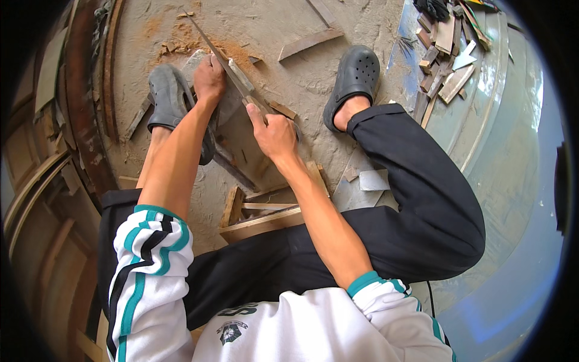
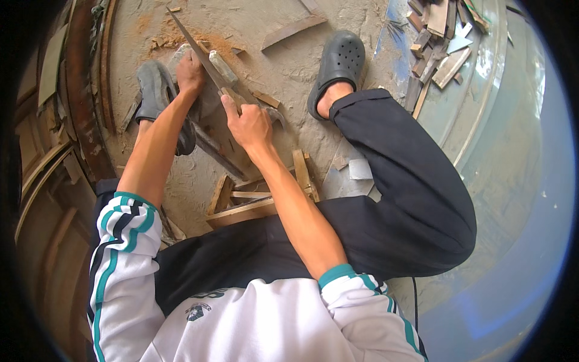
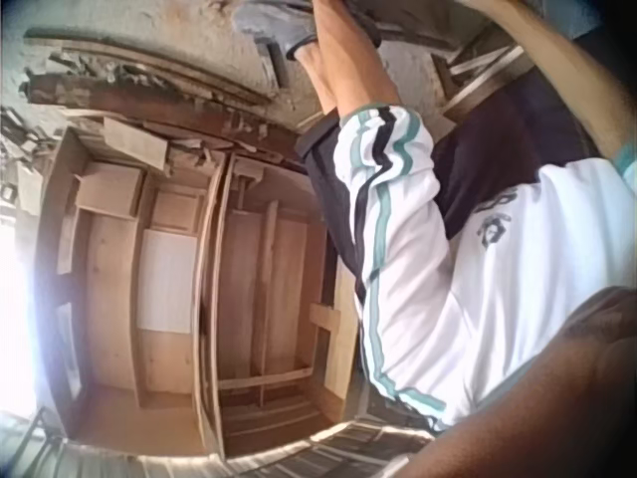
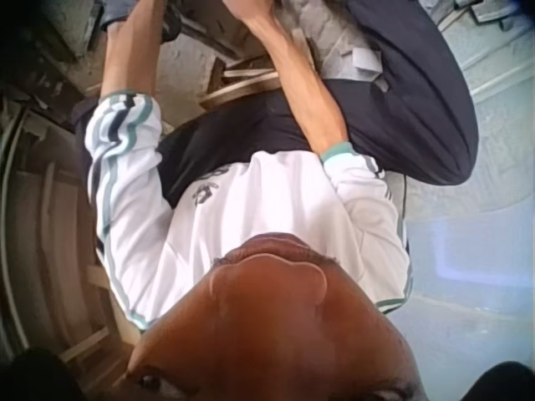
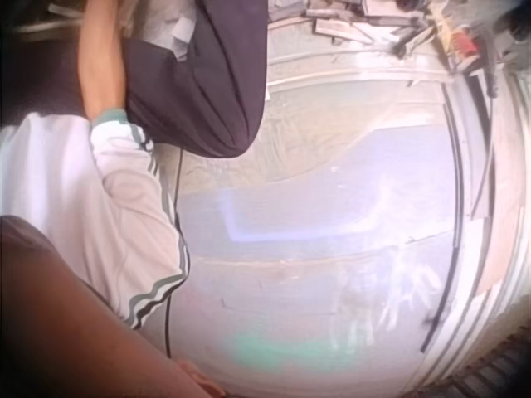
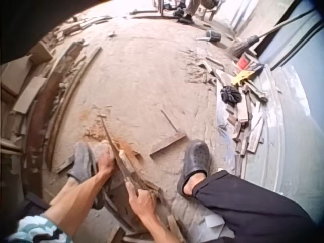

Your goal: The person sits on the floor and uses a hand saw to cut a small piece of wood held between their feet. They repeatedly saw the wood, pause to inspect the cut, and continue sawing until the piece is separated.

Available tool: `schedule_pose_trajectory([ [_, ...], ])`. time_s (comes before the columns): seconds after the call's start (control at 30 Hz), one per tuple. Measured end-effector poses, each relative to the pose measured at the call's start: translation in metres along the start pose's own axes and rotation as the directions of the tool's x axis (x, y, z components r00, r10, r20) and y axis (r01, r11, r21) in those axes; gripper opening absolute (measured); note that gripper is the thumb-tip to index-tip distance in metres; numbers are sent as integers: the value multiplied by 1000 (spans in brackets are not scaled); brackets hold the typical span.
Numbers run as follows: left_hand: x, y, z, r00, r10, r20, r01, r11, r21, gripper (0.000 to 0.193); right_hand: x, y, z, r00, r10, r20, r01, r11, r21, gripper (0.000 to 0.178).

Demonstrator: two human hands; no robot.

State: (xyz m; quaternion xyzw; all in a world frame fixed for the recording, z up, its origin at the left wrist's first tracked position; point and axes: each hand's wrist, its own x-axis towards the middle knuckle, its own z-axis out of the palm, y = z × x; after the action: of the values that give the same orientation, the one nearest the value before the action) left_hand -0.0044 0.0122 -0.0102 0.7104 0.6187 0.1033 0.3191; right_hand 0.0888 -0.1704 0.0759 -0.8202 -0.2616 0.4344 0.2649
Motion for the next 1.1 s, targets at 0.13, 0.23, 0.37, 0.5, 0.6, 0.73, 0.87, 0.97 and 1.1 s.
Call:
schedule_pose_trajectory([
  [0.13,-1,3,1,995,-93,27,92,995,27,49,-5,5,-3,1000,-4,6,4,1000,-26,78],
  [0.23,-1,3,3,997,-77,14,76,995,58,49,-6,4,-8,998,44,55,-43,999,-21,78],
  [0.37,-5,13,3,996,-88,32,87,996,37,49,-4,13,-9,996,64,59,-64,998,-1,76],
  [0.5,-6,8,-2,1000,-27,-1,27,998,52,50,-22,27,-14,994,71,84,-66,996,-61,75],
  [0.6,-7,17,-1,1000,-8,0,8,998,61,49,-24,10,-24,986,131,104,-130,991,-20,76],
  [0.73,-7,20,-4,998,-53,14,52,995,83,47,28,-31,-8,989,82,120,-79,996,-36,73],
  [0.87,-7,17,-7,998,-56,29,53,994,94,46,-2,-6,-3,1000,-19,21,19,1000,-13,72],
  [0.97,-7,15,-4,1000,2,-11,-2,997,78,45,-33,13,-17,997,64,31,-64,998,-4,72],
  [1.1,-7,18,-6,1000,-11,-2,12,995,100,46,16,-11,1,998,-22,60,25,999,-45,74],
])
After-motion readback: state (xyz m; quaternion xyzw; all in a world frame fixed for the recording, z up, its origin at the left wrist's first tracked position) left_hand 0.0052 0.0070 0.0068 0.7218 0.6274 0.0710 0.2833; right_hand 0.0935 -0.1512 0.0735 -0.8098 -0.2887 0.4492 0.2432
